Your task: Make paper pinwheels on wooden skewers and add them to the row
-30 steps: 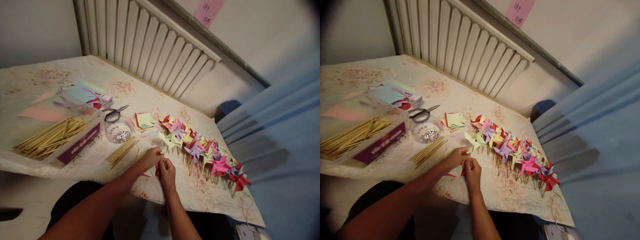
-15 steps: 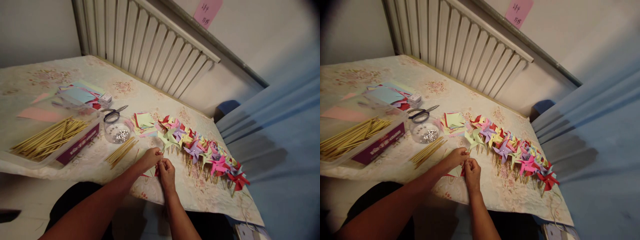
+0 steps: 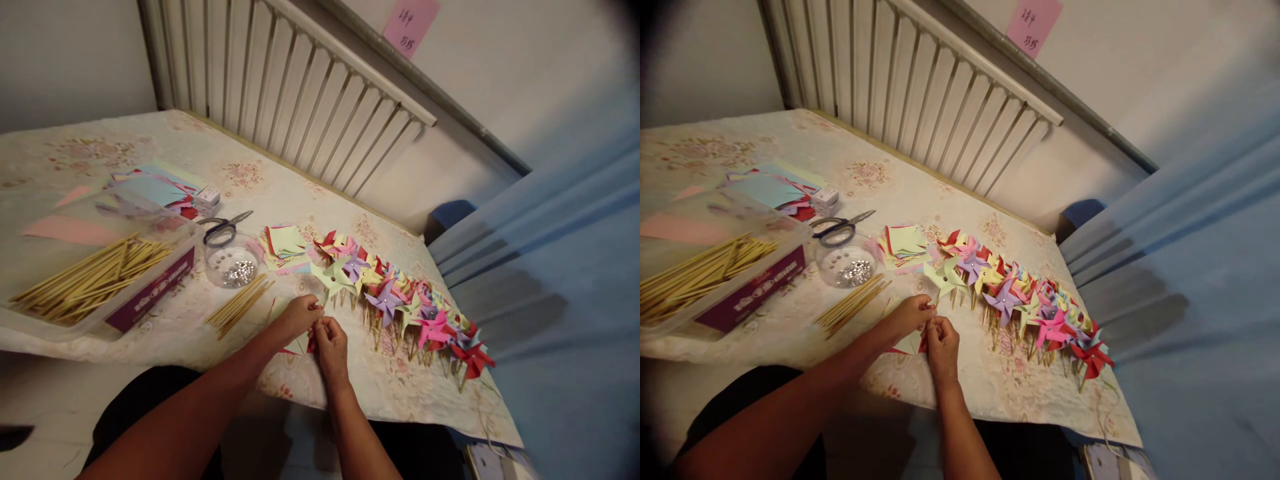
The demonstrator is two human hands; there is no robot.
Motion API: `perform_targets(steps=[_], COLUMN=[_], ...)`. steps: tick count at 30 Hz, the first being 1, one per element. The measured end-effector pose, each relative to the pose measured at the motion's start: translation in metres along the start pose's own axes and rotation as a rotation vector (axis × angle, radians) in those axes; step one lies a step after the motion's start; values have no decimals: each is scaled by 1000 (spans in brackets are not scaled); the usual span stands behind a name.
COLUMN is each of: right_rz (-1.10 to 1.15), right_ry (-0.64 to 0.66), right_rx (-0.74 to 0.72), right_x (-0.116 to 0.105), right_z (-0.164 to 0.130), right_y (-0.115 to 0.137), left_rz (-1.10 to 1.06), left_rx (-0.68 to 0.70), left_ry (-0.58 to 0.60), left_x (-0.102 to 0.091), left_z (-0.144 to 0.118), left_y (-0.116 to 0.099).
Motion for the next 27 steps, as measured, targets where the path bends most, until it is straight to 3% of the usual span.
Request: perform_targets(steps=[27], right_rz=[-32], right_ry=[-1], right_rx=[-2], right_x=[0], right_z=[0], right_y=[0], left_rz=[-56], left_rx=[-21], left_ry=[-12], left_x=[1], left_z=[1], left_y=[1])
Point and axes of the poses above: each hand's wrist, its own z-axis towards the middle knuckle, its own x-axis out of the palm, y = z × x, the point moved 3 cm from there along z, towards the middle knuckle, and after that the axes turned 9 degrees about z, right-handed, at the moved point
